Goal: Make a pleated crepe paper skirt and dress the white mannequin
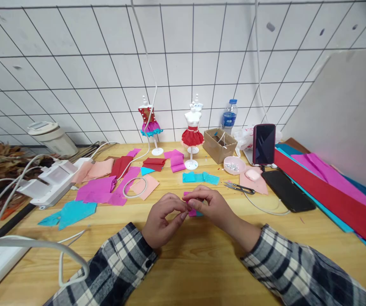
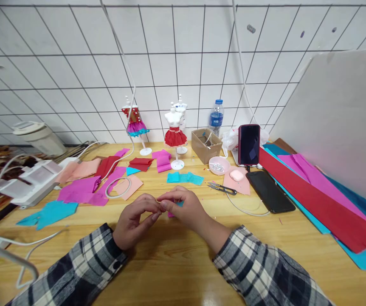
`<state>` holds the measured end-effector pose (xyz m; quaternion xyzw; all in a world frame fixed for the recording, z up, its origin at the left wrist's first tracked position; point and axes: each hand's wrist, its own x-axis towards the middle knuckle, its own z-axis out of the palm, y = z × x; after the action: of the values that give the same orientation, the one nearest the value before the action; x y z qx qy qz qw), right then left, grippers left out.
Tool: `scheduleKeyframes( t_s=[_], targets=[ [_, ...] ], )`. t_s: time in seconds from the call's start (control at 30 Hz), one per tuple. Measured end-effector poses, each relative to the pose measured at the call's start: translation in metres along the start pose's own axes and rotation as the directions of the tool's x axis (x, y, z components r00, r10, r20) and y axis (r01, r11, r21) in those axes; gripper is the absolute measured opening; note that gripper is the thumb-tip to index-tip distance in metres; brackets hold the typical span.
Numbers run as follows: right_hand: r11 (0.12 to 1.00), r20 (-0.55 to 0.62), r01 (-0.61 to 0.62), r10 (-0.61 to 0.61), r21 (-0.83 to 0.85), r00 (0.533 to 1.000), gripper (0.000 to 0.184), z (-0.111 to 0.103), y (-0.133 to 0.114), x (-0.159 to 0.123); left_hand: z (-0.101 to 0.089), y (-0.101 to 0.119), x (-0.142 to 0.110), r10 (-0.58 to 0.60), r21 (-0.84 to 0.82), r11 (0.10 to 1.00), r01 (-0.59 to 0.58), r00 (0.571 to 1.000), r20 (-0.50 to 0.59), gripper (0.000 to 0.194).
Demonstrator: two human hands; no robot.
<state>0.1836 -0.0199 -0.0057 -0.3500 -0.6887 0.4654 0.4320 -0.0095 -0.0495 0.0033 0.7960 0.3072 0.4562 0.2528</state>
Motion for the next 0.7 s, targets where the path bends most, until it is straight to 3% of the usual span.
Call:
scheduleKeyframes(
  t_s=[0.17, 0.4, 0.7],
  targets=[
    [0.988, 0.016, -0.101, 0.1, 0.116, 0.995, 0.028, 0.0017, 0.0, 0.0004, -0.0004, -0.0015, -0.0005, 0.027, 0.027, 0.999, -0.027, 1.0, 0.0, 0.013],
    [0.97, 0.013, -0.122, 0.122, 0.211, 0.992, 0.031, 0.0051, -0.0018, -0.0046, -0.0007, -0.0007, 0.0008, 0.032, 0.022, 0.999, -0.032, 0.999, -0.024, 0.009],
    [0.989, -0.029, -0.066, 0.071, 0.131, 0.997, 0.032, 0.0068, -0.0006, -0.0041, 0.0009, 0.0006, 0.0012, 0.054, 0.061, 0.997, -0.054, 0.998, -0.01, 0.008]
  ],
)
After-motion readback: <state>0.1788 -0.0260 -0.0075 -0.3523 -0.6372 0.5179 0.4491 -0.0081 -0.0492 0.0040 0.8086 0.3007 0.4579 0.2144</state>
